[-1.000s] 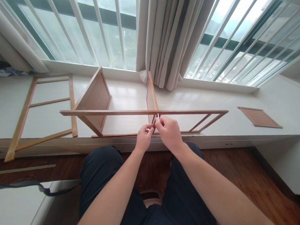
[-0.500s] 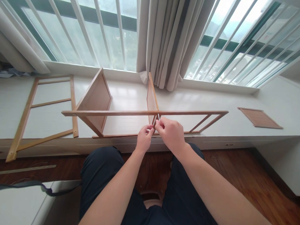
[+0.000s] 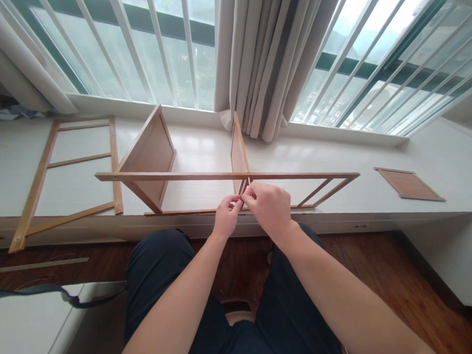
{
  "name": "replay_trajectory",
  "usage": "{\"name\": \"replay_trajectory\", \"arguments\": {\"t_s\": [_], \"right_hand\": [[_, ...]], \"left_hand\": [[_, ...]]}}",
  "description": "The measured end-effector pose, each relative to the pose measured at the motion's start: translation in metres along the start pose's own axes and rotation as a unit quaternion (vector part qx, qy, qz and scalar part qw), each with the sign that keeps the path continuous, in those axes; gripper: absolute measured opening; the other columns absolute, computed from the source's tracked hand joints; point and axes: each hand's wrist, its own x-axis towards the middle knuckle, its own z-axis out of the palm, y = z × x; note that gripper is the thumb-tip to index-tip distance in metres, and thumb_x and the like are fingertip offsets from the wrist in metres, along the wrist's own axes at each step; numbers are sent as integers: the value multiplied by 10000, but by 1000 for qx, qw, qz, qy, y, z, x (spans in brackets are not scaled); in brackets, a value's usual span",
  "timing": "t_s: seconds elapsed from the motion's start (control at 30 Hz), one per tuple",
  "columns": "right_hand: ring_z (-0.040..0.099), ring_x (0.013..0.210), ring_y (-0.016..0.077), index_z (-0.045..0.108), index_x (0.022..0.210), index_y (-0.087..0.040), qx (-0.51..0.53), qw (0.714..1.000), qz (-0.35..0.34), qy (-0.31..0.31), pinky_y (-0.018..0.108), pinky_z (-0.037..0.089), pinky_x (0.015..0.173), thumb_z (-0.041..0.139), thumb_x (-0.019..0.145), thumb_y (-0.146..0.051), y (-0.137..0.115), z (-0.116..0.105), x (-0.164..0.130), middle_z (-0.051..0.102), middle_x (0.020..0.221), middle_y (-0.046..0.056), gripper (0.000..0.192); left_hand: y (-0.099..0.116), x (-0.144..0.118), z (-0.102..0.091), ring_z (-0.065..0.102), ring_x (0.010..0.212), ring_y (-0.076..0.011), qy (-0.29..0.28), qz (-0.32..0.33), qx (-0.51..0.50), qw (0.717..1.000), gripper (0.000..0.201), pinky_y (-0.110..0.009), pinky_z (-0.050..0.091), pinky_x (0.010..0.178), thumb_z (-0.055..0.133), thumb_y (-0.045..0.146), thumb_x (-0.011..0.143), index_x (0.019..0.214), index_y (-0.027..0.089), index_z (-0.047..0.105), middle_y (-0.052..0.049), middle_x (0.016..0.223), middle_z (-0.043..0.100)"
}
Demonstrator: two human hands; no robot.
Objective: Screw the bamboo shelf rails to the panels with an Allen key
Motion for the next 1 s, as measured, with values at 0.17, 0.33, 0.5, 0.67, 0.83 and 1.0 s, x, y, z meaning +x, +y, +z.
{"name": "replay_trajectory", "arguments": {"t_s": [0.17,0.33,0.5,0.67,0.83,1.0], "right_hand": [[398,534,133,580,659,-192,3,1000,11,-5,304,140,578,533,906,-306,-2,-3,-1,574,588,12,277],[379,552,119,512,637,-178,93,995,-21,-14,297,177,588,507,931,-307,-1,-2,-12,549,594,6,321],[409,568,111,492,644,-182,318,947,28,-40,257,295,619,502,957,-375,20,17,-48,501,596,-13,368],[485,587,130,571,726,-180,405,902,140,-50,256,364,613,466,999,-459,53,57,-87,570,649,5,404],[524,583,130,572,742,-177,462,861,197,-75,250,414,593,467,998,-524,66,85,-106,611,688,21,444],[513,564,120,559,730,-179,507,828,216,-103,240,402,556,485,980,-548,66,92,-108,610,687,19,452]], "left_hand": [[0,0,0,561,752,-117,1,6,-2,1000,294,-241,473,747,610,370,879,1034,151,729,-63,997,710],[1,-1,1,602,818,-136,1,16,-6,1000,304,-242,492,763,618,400,875,1018,153,722,-68,1016,716],[-5,-1,3,619,807,-136,-7,14,-1,1000,273,-232,498,697,667,321,833,1067,184,704,-60,1019,716],[-14,-3,5,644,973,-169,-16,34,16,999,279,-235,503,722,680,281,834,1100,195,698,-75,1095,694],[-20,-7,9,613,1140,-178,-39,56,27,997,332,-243,516,821,646,242,864,1195,212,658,-78,1238,648],[-22,-5,11,606,1147,-180,-36,61,35,997,339,-248,520,844,630,247,878,1213,203,642,-85,1246,641]]}}
